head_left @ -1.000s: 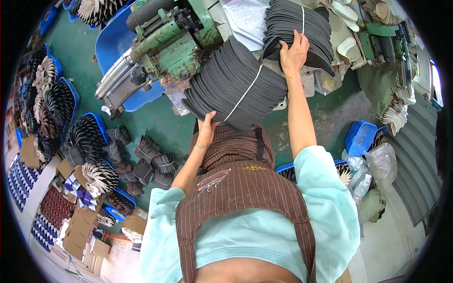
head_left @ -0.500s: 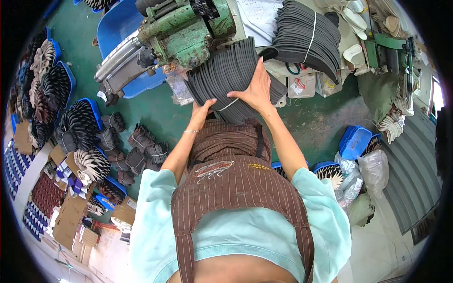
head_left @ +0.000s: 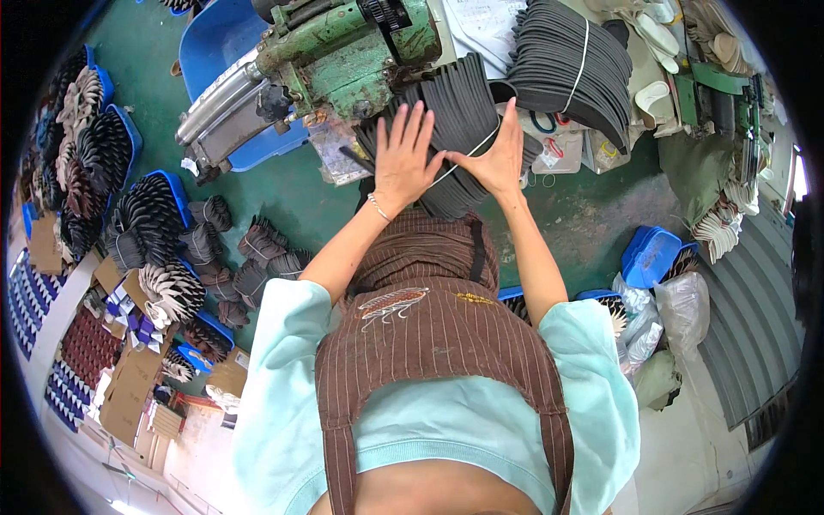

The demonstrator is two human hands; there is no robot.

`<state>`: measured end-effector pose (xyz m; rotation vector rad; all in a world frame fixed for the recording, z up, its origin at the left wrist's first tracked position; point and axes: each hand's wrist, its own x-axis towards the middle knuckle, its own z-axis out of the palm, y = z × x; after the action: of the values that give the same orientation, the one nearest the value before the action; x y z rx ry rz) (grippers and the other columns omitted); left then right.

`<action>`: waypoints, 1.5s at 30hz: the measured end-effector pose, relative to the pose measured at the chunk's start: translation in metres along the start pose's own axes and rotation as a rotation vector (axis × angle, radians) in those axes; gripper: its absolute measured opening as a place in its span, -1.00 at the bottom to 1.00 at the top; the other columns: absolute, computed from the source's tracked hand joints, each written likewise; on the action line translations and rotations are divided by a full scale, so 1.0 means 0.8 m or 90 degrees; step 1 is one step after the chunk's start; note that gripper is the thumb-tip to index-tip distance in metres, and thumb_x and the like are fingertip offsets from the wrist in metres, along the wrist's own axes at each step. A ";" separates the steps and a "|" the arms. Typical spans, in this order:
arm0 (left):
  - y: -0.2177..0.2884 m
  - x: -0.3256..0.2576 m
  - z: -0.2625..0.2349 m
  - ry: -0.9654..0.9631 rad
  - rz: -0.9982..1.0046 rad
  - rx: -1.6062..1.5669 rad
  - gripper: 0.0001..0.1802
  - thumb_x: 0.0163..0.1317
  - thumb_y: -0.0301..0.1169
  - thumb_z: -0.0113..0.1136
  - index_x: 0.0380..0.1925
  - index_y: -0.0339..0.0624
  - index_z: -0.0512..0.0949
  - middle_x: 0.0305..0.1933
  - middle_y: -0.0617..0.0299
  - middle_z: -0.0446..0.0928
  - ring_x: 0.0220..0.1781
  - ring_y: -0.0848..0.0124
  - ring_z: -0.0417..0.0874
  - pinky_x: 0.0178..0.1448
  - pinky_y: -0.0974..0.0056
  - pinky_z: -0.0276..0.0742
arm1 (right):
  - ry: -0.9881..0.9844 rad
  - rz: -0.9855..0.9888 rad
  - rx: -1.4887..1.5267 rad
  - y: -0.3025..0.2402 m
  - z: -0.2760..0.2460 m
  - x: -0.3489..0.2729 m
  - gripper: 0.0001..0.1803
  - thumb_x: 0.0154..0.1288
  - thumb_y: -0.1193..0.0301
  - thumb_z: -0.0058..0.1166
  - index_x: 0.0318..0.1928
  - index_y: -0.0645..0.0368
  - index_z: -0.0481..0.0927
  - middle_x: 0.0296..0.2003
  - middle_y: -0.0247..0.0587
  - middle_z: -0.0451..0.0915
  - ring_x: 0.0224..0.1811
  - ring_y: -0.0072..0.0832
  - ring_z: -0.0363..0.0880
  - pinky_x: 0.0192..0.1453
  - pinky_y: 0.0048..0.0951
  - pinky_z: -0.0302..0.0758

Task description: Using an industrial machine to process shoe soles and organizing them into sorted stacks within a factory setting.

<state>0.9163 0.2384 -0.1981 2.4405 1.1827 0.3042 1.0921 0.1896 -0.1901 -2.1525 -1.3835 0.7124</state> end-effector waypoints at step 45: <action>0.039 -0.003 -0.210 -0.052 0.159 -0.864 0.65 -0.46 0.15 0.52 0.30 -0.31 -0.57 0.45 -0.13 -0.55 0.49 0.20 -0.45 0.48 0.17 -0.41 | -0.072 0.090 0.745 -0.183 -0.107 -0.117 0.14 -0.05 -0.30 0.06 0.30 0.35 0.05 0.26 -0.05 0.13 0.31 -0.22 0.10 0.37 -0.19 0.08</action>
<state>0.8751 0.2638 -0.0339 1.3309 0.3327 0.7547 1.0168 0.1482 -0.0164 -1.2582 -0.5503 1.2877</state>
